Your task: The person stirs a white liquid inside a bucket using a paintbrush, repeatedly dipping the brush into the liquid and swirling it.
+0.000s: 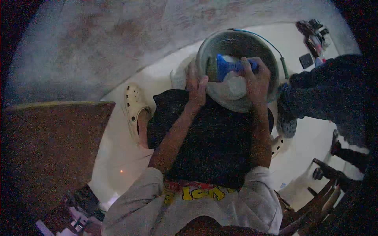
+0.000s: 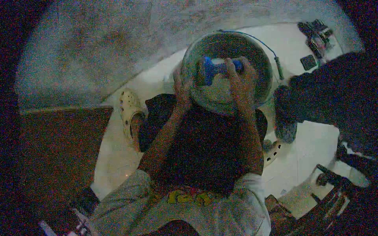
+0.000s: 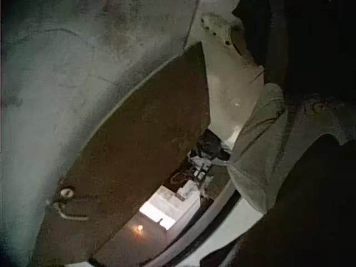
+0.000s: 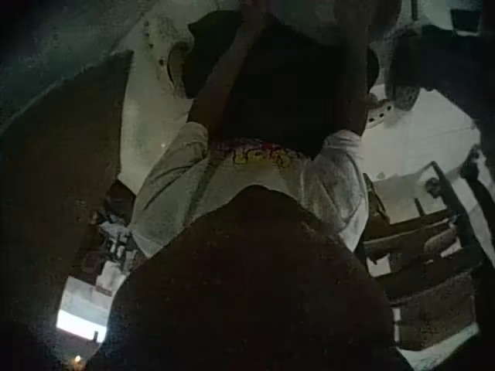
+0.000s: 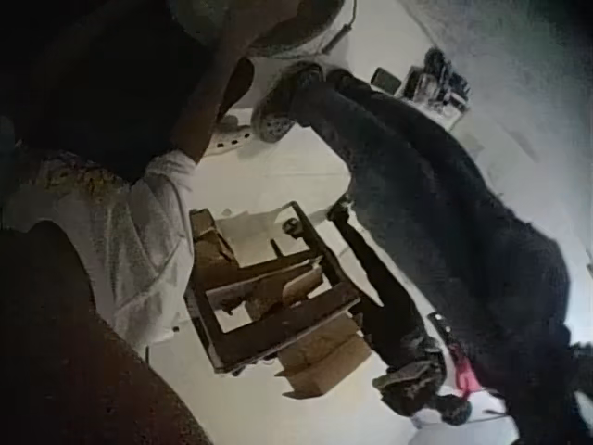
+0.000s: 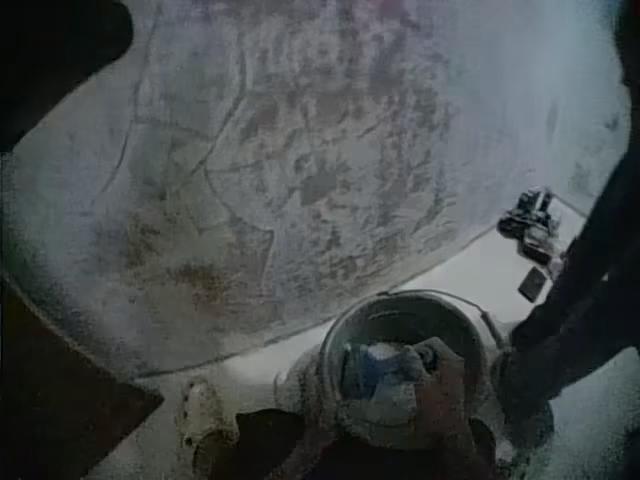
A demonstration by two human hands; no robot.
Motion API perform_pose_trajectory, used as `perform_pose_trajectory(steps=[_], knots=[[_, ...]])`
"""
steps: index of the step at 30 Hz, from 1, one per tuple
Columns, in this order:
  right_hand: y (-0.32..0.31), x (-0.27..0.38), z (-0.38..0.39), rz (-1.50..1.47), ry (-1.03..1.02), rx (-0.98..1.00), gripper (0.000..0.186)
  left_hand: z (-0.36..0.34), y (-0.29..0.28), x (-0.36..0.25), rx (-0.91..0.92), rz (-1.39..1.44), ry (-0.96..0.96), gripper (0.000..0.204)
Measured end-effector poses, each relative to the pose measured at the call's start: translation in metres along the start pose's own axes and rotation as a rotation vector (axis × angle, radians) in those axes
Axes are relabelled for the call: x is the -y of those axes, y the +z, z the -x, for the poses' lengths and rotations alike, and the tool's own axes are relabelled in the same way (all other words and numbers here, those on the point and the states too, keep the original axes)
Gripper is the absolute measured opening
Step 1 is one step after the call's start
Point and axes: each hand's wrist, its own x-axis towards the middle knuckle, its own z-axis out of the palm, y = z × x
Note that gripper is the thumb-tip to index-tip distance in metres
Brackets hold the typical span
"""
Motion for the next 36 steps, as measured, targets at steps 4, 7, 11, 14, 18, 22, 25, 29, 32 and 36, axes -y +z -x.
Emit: perform_pose_trajectory(steps=[4,7,11,14,18,22,25,29,32,36], knots=[[-0.013,0.024,0.001,-0.265,0.114,0.137,0.025,0.003,0.003,-0.002,0.023,-0.244,0.088,0.072],[-0.016,0.048,0.003,-0.065,0.103,0.094,0.021,0.003,0.005,-0.009,0.022,-0.125,0.095,0.073],[-0.011,0.058,0.011,-0.106,0.054,0.086,0.011,0.001,0.007,-0.02,-0.005,-0.111,0.022,0.079],[-0.005,0.056,0.015,-0.149,0.007,0.038,0.008,-0.003,0.006,-0.03,0.003,-0.077,-0.013,0.081],[-0.007,0.069,0.018,-0.216,0.158,0.063,0.01,-0.007,0.007,-0.035,-0.005,-0.103,0.051,0.077],[0.003,0.076,0.026,-0.265,0.109,0.081,0.012,-0.007,0.004,-0.035,-0.006,-0.137,0.062,0.076],[0.008,0.073,0.031,-0.235,0.049,-0.013,0.011,-0.006,0.006,-0.034,0.002,-0.183,0.025,0.077],[0.008,0.07,0.031,-0.235,0.104,-0.049,0.013,-0.008,0.001,-0.033,-0.003,-0.108,0.03,0.079],[0.004,0.067,0.024,-0.278,0.113,-0.09,0.014,-0.007,0.002,-0.028,0.006,-0.154,0.047,0.08],[-0.005,0.05,0.01,-0.218,0.066,-0.155,0.015,-0.007,0.005,-0.024,0.003,-0.065,0.037,0.08]])
